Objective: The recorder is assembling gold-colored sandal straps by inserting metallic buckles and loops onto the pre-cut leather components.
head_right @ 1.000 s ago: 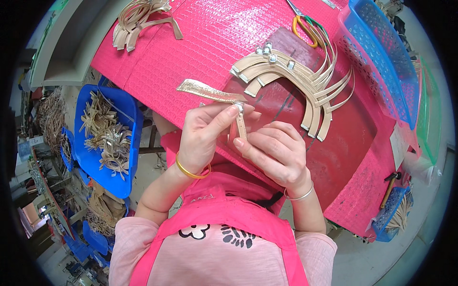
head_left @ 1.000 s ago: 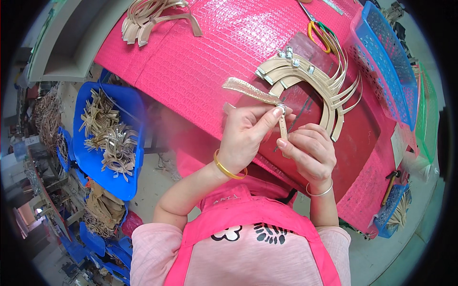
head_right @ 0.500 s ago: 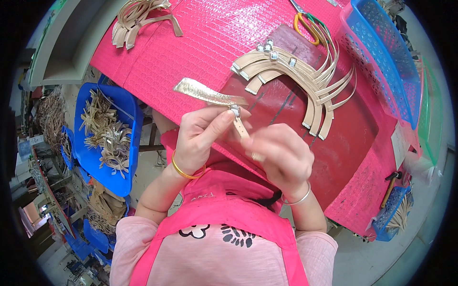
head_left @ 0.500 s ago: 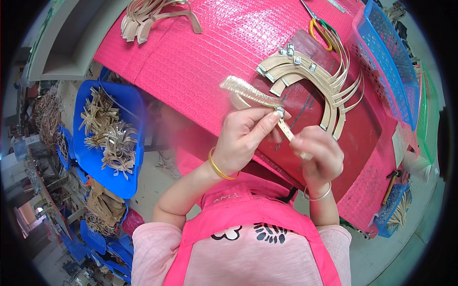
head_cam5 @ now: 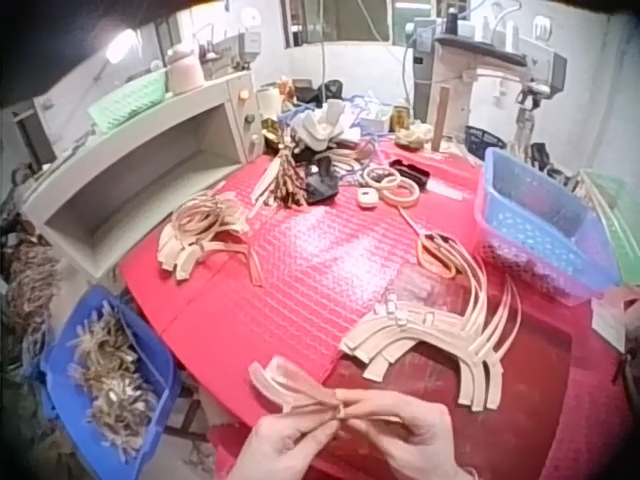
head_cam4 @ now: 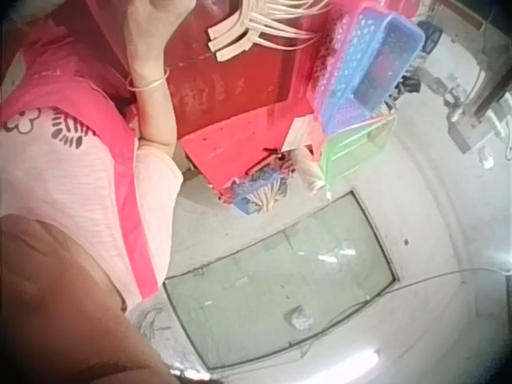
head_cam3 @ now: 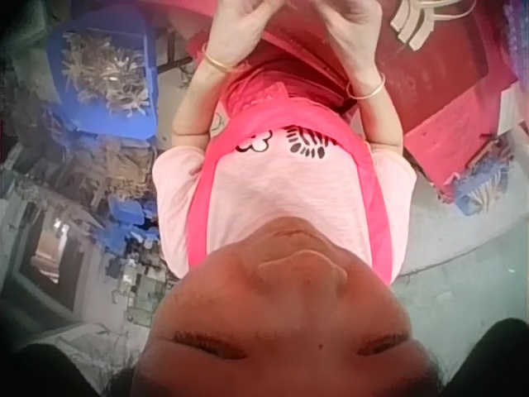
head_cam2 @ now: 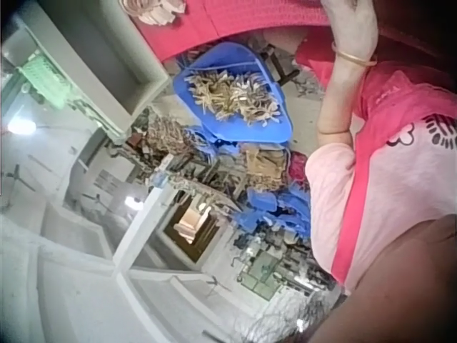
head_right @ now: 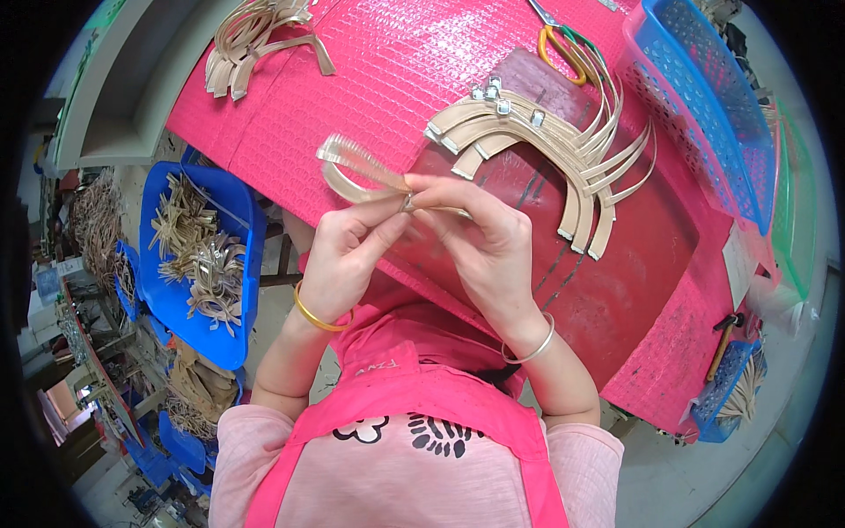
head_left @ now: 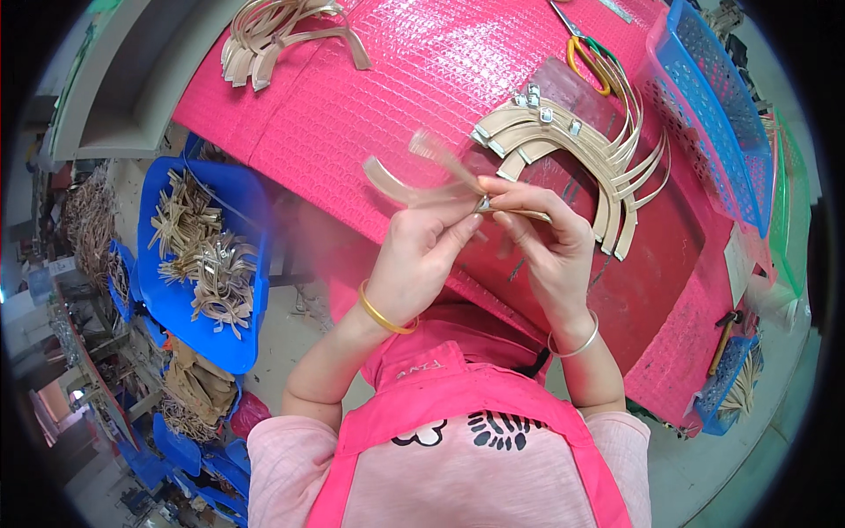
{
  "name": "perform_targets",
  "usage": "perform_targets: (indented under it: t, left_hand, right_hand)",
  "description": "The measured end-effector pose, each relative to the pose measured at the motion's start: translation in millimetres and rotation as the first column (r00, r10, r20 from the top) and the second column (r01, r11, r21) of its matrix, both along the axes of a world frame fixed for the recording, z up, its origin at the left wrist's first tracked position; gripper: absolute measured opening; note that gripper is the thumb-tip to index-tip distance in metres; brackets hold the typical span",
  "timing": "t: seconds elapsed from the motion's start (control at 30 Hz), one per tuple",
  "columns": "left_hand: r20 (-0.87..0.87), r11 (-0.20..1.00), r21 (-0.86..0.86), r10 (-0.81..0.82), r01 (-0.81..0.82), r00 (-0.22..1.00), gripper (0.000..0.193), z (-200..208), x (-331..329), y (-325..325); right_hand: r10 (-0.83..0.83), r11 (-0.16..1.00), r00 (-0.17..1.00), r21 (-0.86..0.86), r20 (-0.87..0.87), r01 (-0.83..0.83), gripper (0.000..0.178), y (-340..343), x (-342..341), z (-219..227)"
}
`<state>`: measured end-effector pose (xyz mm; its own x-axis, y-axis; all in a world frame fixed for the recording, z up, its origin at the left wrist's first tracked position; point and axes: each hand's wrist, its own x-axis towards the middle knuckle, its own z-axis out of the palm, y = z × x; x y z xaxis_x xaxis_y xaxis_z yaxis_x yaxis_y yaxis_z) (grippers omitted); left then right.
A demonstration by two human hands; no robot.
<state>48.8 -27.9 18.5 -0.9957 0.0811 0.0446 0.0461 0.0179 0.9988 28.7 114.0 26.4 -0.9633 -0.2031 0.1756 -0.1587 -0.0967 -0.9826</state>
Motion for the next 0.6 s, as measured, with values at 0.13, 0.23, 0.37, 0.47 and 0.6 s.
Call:
perform_targets:
  t: [0.13,0.23,0.37,0.47,0.6]
  left_hand:
    - [-0.051,0.978,-0.188,0.082,-0.09,0.995,0.021,6,8,3]
    - [-0.247,0.923,-0.187,0.289,-0.338,0.925,0.04,1,12,13]
    - [-0.158,0.929,-0.36,0.032,-0.088,0.987,0.027,5,-6,-3]
    - [0.084,0.992,-0.096,0.088,-0.08,0.993,0.021,6,-7,0]
    - [0.045,0.973,-0.175,0.157,-0.147,0.987,0.015,2,-4,5]
  right_hand:
    - [-0.044,0.993,0.999,0.114,-0.004,0.045,0.013,-1,-2,-2]
    - [-0.041,0.973,0.989,0.218,-0.143,0.072,0.013,-1,-5,-3]
    - [0.041,0.942,0.953,0.33,-0.299,0.063,0.014,2,-12,-7]
    - [-0.031,0.97,0.992,0.234,-0.125,0.06,0.017,-2,-5,-7]
    - [-0.17,0.98,0.985,0.106,-0.008,0.17,0.018,-3,1,-11]
